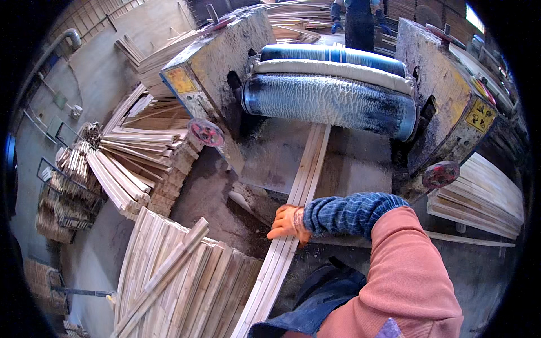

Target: The person feeds thin wood strips through a gluing machine and then organizes them into a large stack on the floor, handling the strips by hand while wearing gloves.

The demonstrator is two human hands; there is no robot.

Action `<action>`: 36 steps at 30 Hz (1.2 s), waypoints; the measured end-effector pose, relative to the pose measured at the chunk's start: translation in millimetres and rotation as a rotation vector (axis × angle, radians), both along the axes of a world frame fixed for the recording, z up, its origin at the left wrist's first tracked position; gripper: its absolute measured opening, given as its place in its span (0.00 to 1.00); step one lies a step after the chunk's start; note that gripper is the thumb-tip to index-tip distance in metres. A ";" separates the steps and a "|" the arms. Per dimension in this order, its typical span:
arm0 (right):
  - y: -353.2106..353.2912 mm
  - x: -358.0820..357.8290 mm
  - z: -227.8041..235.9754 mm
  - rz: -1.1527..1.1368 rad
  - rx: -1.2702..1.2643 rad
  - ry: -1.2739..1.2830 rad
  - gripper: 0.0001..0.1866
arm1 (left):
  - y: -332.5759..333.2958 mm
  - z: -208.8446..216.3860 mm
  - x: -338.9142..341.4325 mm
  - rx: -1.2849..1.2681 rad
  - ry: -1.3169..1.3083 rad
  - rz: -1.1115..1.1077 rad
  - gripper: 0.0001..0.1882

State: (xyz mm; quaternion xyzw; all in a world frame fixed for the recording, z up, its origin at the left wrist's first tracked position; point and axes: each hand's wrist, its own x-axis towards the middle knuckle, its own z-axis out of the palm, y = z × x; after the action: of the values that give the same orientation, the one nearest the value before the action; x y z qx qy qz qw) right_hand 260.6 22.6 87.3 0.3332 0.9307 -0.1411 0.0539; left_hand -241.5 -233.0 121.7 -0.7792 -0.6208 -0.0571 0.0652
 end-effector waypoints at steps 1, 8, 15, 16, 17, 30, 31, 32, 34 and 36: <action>5.5 11.7 -0.6 -0.001 0.034 0.015 0.62 | 1.8 -0.8 -4.4 -0.129 -0.002 -0.002 0.33; 11.7 60.2 11.3 -0.285 0.141 -0.143 0.61 | 54.3 -4.1 76.8 -0.144 -0.094 -0.007 0.34; -47.7 -68.2 -39.0 0.171 0.373 0.467 0.61 | 88.0 -85.6 157.4 -0.072 -0.137 0.055 0.46; -53.5 -97.4 -53.4 0.178 0.458 0.524 0.58 | 90.3 -98.5 163.4 -0.001 -0.131 0.057 0.49; -60.5 -105.3 -66.8 0.153 0.534 0.550 0.55 | 98.5 -95.8 186.5 -0.011 -0.157 0.013 0.47; 32.6 42.3 -24.1 0.096 0.268 0.213 0.63 | 59.0 1.0 131.4 0.334 -0.199 -0.039 0.28; 38.7 67.2 -43.6 0.064 0.264 0.247 0.64 | 54.2 -1.5 117.7 0.271 -0.184 -0.066 0.28; 43.7 94.1 -57.0 0.051 0.329 0.216 0.63 | 48.3 4.5 97.4 0.217 -0.176 -0.091 0.29; 50.1 117.2 -49.2 -0.008 0.380 0.151 0.62 | 34.1 23.4 77.2 0.084 -0.159 -0.072 0.31; 47.1 123.0 -27.8 -0.148 0.342 0.053 0.62 | 24.6 39.1 74.2 -0.086 -0.161 -0.019 0.33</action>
State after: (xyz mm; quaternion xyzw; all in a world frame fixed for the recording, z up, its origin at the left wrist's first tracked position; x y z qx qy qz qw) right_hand 383.6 69.7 59.5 0.4015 0.9150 0.0069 -0.0385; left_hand -167.2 -208.4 160.8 -0.7800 -0.6184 -0.0937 -0.0189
